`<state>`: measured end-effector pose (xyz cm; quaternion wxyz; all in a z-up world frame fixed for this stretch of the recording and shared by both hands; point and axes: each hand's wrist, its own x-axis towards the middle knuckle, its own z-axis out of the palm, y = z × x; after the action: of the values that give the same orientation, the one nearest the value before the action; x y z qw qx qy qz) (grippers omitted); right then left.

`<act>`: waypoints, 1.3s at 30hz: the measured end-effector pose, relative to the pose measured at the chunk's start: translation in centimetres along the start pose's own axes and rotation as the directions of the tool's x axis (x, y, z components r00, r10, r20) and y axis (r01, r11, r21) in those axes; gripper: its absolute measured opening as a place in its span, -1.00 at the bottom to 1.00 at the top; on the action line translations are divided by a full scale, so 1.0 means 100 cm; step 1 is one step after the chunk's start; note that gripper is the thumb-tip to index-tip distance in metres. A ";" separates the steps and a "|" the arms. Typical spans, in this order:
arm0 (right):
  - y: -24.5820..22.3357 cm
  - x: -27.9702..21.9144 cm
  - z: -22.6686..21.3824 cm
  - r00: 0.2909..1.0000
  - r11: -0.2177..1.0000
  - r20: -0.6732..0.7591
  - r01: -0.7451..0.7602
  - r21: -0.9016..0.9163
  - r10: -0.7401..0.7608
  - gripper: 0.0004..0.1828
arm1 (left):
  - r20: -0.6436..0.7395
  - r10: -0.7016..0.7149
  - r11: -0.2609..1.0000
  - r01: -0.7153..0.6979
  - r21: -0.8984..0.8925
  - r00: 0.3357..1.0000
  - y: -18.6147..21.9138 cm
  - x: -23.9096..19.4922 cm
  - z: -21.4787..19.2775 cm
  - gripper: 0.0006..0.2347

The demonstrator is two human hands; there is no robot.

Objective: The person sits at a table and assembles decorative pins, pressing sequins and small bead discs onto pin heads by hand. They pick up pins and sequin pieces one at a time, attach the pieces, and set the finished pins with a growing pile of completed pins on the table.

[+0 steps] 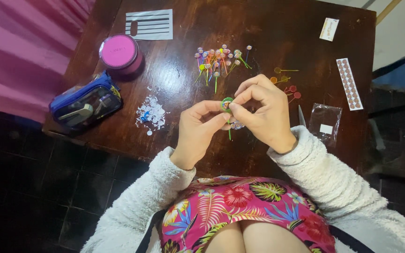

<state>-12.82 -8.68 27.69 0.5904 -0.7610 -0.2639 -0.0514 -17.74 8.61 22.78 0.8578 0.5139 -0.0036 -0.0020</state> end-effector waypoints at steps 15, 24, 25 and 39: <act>-0.005 -0.002 0.003 0.996 0.992 -0.065 0.052 -0.116 -0.060 -0.92 | -0.009 0.016 1.000 -0.017 -0.009 1.000 -0.006 -0.001 0.000 -0.84; -0.007 -0.001 0.004 0.989 0.971 -0.083 0.104 -0.214 -0.124 -0.88 | -0.013 0.023 0.999 -0.022 0.033 1.000 -0.007 -0.002 -0.002 -0.84; -0.008 -0.001 0.004 0.989 0.971 -0.084 0.103 -0.214 -0.123 -0.88 | -0.012 0.022 0.999 -0.021 0.033 1.000 -0.007 -0.002 -0.002 -0.84; 0.026 0.001 -0.006 0.961 0.826 0.122 -0.275 0.491 0.248 -0.96 | 0.053 -0.061 0.995 0.065 -0.072 0.997 0.005 0.001 -0.009 -0.84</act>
<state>-11.41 -9.61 25.66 0.7627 -0.6103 -0.1768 0.1205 -17.64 9.60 22.80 0.8753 0.4817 -0.0090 -0.0422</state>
